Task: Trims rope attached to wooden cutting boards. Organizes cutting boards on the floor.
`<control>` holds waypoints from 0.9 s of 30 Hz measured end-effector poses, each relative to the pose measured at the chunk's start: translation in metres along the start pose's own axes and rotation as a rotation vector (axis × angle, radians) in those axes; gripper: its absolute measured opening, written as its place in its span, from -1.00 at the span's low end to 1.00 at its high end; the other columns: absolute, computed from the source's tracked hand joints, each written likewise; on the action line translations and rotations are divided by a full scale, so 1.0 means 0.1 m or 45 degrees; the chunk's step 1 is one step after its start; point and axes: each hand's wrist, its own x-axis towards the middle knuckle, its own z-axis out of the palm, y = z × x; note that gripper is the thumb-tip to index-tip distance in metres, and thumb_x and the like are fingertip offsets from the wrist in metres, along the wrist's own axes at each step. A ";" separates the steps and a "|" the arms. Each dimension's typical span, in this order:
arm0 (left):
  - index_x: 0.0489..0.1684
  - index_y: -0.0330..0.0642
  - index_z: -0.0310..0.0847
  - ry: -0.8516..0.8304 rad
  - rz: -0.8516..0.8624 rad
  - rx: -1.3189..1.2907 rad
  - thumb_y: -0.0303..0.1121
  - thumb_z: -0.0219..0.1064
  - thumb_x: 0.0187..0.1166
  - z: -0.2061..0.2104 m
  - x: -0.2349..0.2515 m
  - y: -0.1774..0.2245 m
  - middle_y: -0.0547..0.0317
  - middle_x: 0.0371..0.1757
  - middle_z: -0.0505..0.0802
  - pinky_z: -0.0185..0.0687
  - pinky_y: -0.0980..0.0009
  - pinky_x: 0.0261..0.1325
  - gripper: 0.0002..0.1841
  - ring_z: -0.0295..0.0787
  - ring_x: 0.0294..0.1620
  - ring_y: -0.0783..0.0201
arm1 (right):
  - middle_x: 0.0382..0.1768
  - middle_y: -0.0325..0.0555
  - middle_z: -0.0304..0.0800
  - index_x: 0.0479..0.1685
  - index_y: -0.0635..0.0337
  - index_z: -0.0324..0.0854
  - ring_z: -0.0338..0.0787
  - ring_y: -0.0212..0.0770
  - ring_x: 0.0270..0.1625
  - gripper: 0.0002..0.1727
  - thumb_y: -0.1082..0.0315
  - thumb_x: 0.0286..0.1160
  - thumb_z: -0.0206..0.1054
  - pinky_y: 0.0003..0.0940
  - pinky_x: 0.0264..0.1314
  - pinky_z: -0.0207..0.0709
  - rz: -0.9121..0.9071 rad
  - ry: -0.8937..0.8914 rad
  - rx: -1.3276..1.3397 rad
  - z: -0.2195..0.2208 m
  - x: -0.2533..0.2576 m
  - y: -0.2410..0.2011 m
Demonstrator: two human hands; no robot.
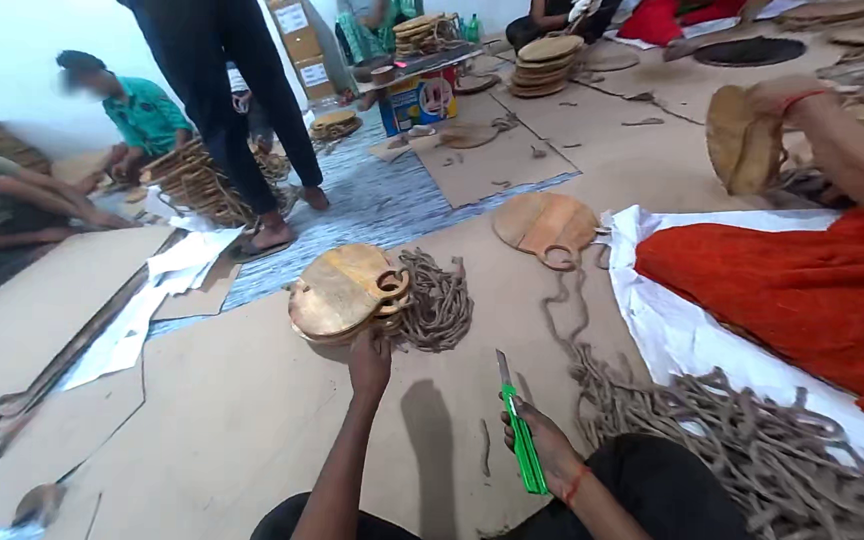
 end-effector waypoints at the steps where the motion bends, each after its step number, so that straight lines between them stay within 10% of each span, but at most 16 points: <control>1: 0.45 -0.26 0.61 -0.026 0.055 0.140 -0.26 0.25 0.73 -0.03 0.15 0.08 -0.16 0.40 0.76 0.44 -0.07 0.62 -0.60 0.65 0.50 -0.10 | -0.29 -0.10 0.70 0.44 0.20 0.48 0.69 -0.28 -0.44 -0.61 0.17 0.91 -0.02 -0.42 -0.37 0.63 -0.005 -0.014 0.034 0.02 0.00 0.00; 6: 0.63 -0.21 0.45 -0.281 0.247 0.452 -0.17 0.34 0.68 0.05 0.87 0.28 -0.20 0.61 0.59 0.31 -0.27 0.65 -0.43 0.44 0.66 -0.23 | -0.12 -0.04 0.73 0.75 -0.15 0.19 0.77 -0.14 -0.35 -0.48 -0.03 0.92 -0.13 -0.22 -0.28 0.73 0.169 -0.101 0.139 0.15 -0.17 -0.10; 16: 0.31 -0.36 0.60 -0.382 0.395 0.926 -0.16 0.41 0.63 0.26 1.30 0.12 -0.25 0.38 0.72 0.33 -0.25 0.58 -0.53 0.50 0.56 -0.28 | -0.39 -0.21 0.57 0.49 0.14 0.45 0.53 -0.37 -0.62 -0.54 0.08 0.94 -0.14 -0.48 -0.60 0.53 0.091 -0.258 -0.022 0.16 -0.07 -0.07; 22: 0.27 -0.29 0.62 -0.521 0.534 1.104 -0.22 0.39 0.63 0.09 1.05 -0.04 -0.15 0.32 0.76 0.38 -0.12 0.57 -0.62 0.58 0.50 -0.15 | -0.63 -0.30 0.39 -0.08 0.18 0.54 0.38 -0.40 -0.74 -0.42 -0.07 0.93 -0.25 -0.51 -0.69 0.42 0.080 -0.225 -0.044 0.20 -0.11 -0.08; 27: 0.25 -0.27 0.65 -0.402 0.577 1.060 -0.26 0.27 0.73 -0.13 0.64 -0.13 -0.15 0.27 0.77 0.34 -0.09 0.62 -0.69 0.61 0.46 -0.15 | -0.59 -0.31 0.39 -0.05 0.15 0.50 0.37 -0.41 -0.74 -0.49 -0.03 0.93 -0.22 -0.52 -0.68 0.43 0.058 -0.357 -0.087 0.22 -0.14 -0.04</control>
